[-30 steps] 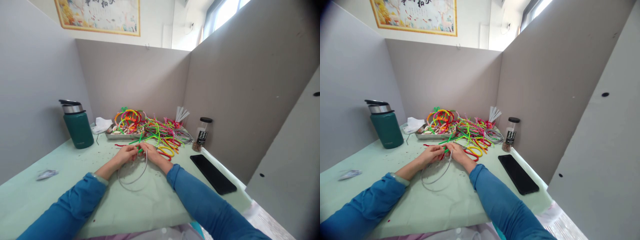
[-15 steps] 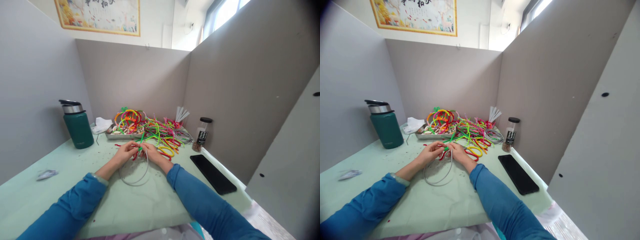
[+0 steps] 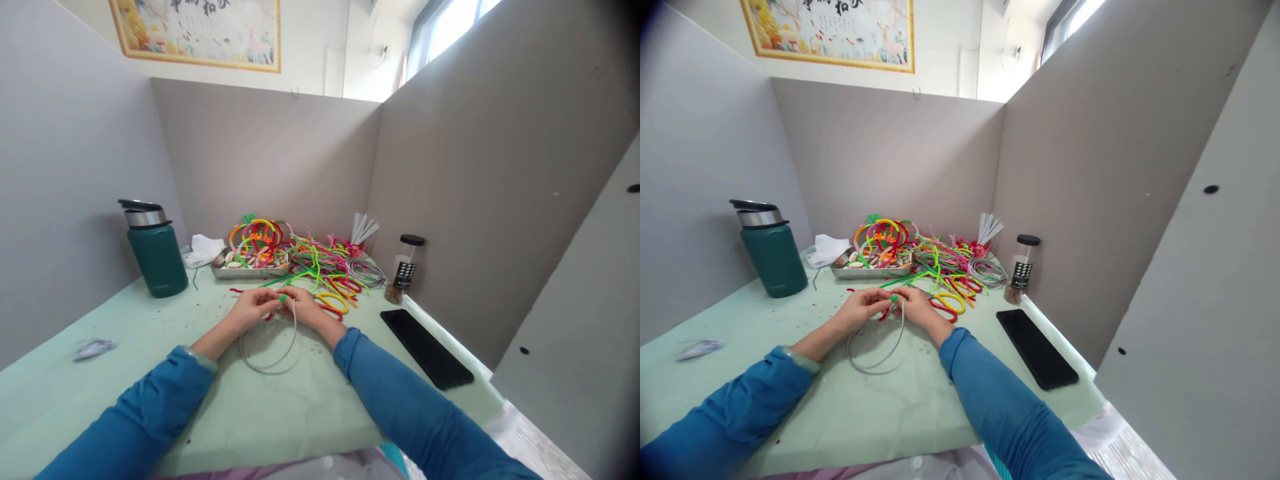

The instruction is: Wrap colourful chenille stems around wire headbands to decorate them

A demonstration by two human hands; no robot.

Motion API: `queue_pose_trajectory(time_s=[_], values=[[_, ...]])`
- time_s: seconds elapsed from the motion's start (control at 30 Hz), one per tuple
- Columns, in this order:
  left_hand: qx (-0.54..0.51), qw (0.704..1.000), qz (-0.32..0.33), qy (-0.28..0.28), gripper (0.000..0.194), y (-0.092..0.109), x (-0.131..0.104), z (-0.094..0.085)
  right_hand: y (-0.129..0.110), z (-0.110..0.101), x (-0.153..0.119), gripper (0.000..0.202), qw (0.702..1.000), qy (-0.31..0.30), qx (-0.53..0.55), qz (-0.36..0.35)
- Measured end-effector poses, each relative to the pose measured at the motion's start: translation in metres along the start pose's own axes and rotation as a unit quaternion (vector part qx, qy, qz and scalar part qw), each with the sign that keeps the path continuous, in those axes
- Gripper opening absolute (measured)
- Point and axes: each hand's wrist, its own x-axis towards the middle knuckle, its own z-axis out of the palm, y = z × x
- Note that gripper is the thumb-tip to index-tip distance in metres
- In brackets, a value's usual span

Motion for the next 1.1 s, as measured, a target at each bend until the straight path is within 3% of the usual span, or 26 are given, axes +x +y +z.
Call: queue_pose_trajectory(time_s=[0.33,0.53,0.9,1.1], values=[[0.007,1.000,0.005,0.020,0.024,0.004,-0.001,0.000,-0.002,0.001,-0.001,0.025,1.000,-0.004,0.014,0.011],[0.003,0.999,0.007,0.044,0.025,0.000,0.000,-0.001,0.001,-0.001,0.001,0.028,0.998,0.020,-0.017,-0.051],[-0.081,0.989,-0.067,0.102,0.035,0.015,-0.002,0.002,-0.002,-0.002,-0.001,0.027,0.988,0.074,-0.089,-0.106],[-0.102,0.979,-0.088,0.156,0.039,0.011,0.000,-0.003,-0.005,-0.003,-0.002,0.027,0.983,0.078,-0.107,-0.127]])
